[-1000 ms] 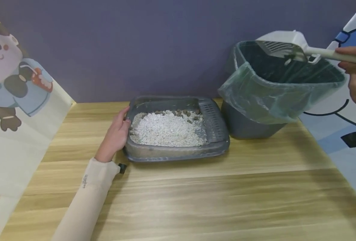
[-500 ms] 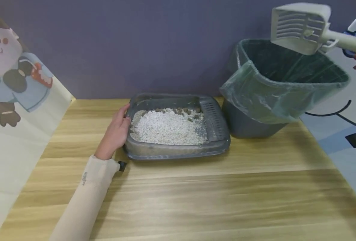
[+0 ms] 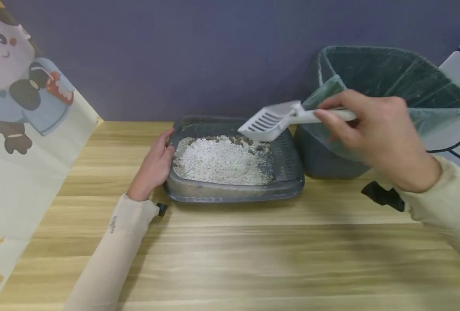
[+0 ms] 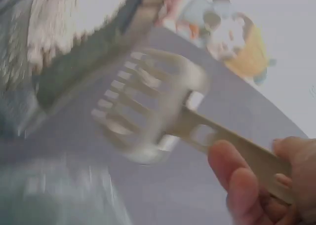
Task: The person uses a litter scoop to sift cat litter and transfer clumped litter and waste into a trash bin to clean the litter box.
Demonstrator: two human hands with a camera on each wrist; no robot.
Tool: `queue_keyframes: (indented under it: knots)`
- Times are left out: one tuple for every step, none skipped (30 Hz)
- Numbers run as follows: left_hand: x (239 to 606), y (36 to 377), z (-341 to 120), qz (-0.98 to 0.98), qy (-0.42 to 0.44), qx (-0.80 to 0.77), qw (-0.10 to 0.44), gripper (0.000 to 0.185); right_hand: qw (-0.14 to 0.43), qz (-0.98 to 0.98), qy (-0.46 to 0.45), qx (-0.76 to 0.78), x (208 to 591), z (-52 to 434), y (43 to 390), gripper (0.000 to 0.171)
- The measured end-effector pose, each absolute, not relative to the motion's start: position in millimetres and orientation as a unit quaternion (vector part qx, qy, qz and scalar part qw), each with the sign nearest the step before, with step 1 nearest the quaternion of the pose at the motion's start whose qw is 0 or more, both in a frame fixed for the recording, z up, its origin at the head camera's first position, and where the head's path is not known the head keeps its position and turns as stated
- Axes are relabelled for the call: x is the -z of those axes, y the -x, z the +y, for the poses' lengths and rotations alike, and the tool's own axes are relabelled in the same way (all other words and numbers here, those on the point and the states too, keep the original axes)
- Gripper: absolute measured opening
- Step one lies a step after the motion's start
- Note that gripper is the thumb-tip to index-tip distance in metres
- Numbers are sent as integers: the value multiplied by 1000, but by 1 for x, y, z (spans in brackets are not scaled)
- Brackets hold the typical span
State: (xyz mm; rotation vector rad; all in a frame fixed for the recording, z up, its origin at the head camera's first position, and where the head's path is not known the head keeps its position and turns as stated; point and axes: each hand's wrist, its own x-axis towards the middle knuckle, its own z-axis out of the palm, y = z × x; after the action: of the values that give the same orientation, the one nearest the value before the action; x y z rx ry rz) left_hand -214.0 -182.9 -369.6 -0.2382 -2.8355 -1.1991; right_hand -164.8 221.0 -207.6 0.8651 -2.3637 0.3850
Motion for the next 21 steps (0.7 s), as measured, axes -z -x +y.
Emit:
queue_keyframes:
  knots:
    - [370,214,-183,-917,77,389,27,52,261,-895,-329,-148,211,210,169,16]
    - [370,214,-183,-917,77,390,27,52,230,-904,-327,-154,215,200,175,17]
    - [370,214,-183,-917,77,390,29,52,201,-910,-326,-157,219,191,181,19]
    - [370,214,-183,-917,78,390,30,52,175,-917,-322,-154,222,183,188,22]
    - [370,214,-183,-918,78,389,31,52,154,-922,-319,-153,225,175,195,24]
    - [370,215,-183,-918,78,387,32,52,137,-926,-318,-149,228,169,202,25]
    - [370,215,-182,-918,78,386,34,53,124,-929,-318,-144,229,163,209,25]
    - [370,215,-182,-919,77,384,35,53,114,-930,-320,-139,230,157,215,25]
    - [370,216,-181,-920,76,384,36,52,109,-929,-326,-135,230,152,222,24]
    - [370,216,-181,-920,76,384,37,53,106,-929,-330,-129,230,147,228,23]
    - [370,216,-181,-920,74,383,37,53,104,-928,-335,-124,229,141,234,22]
    - [370,216,-181,-920,73,383,37,53,98,-928,-339,-120,227,135,240,22]
    - [370,216,-181,-920,71,383,37,52,91,-928,-342,-116,226,129,245,23]
    - [370,216,-182,-921,69,382,36,52,80,-928,-346,-116,225,123,250,24]
    - [370,216,-182,-921,68,383,36,52,68,-928,-349,-114,225,118,255,26]
    - [370,216,-182,-921,67,383,36,52,52,-927,-354,-110,224,112,259,29]
    - [370,216,-182,-921,67,383,35,52,34,-927,-359,-108,224,108,262,31]
    - [370,216,-182,-920,67,384,34,52,10,-926,-363,-103,224,104,266,35]
    - [370,216,-182,-921,67,383,33,52,-17,-926,-365,-95,223,101,269,38]
    - [370,216,-183,-921,68,382,33,52,-47,-926,-364,-87,222,99,272,41]
    - [370,216,-183,-921,68,382,32,52,-76,-925,-364,-77,220,97,275,44]
